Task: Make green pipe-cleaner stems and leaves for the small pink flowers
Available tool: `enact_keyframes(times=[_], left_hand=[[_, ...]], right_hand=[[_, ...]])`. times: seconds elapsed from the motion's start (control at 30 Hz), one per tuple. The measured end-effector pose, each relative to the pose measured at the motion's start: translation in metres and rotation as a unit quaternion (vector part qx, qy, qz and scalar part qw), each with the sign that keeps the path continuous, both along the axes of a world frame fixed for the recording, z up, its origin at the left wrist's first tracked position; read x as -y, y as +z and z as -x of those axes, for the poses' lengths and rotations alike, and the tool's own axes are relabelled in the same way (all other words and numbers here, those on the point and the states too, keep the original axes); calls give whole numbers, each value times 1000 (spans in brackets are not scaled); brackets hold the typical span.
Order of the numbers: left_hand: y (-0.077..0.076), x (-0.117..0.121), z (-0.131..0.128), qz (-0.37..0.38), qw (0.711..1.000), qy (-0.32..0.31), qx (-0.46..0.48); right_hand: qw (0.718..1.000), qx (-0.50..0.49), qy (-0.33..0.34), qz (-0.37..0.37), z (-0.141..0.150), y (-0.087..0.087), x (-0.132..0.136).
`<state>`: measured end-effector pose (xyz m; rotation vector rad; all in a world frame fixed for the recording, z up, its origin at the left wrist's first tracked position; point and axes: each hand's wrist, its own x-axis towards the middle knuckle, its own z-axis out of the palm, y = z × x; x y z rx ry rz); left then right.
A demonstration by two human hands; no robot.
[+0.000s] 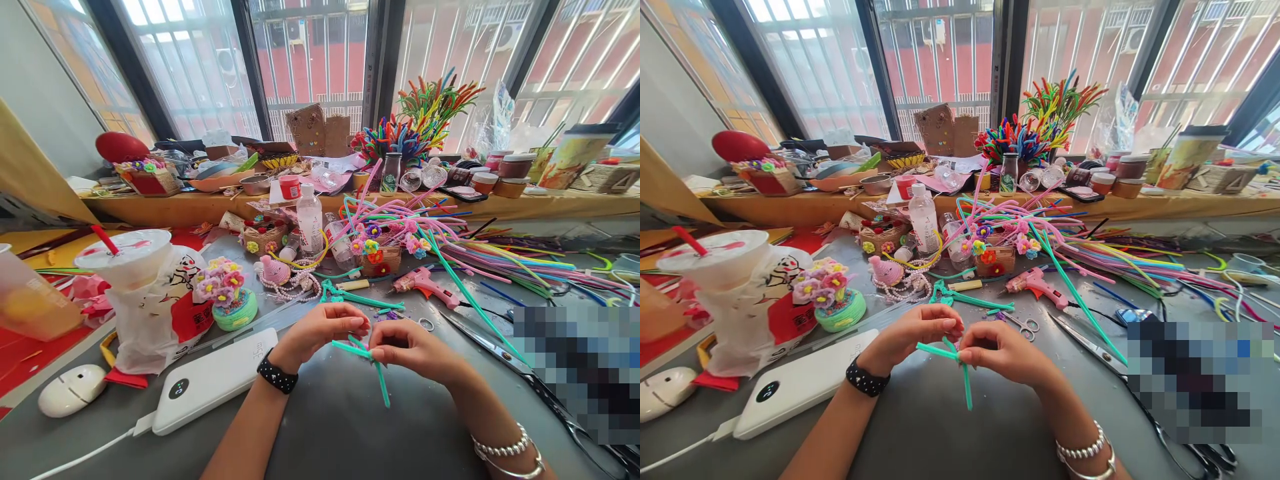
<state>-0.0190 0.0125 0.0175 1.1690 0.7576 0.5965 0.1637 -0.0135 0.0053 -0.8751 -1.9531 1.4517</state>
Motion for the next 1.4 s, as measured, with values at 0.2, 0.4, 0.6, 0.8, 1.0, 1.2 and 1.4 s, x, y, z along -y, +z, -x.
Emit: enact_keyframes(times=[0.2, 0.4, 0.6, 0.8, 1.0, 1.2, 1.4], left_hand=[[0, 0, 0, -22, 997, -36, -65], [0, -1, 4, -66, 991, -29, -114], [1, -2, 5, -98, 988, -20, -118], [1, -4, 7, -94, 990, 1, -106], [-2, -4, 2, -172, 975, 47, -130], [5, 0, 6, -302, 939, 20, -161], [8, 3, 4, -394, 900, -28, -186]], right_hand=[[1000, 6, -13, -20, -4, 3, 0], [999, 24, -22, -34, -5, 4, 0], [999, 33, -15, -23, -4, 4, 0], [999, 32, -28, -22, -7, 4, -1], [998, 45, -32, -14, -6, 2, -2], [998, 53, 20, 16, -4, -1, -1], [991, 131, 8, -21, 0, -5, 0]])
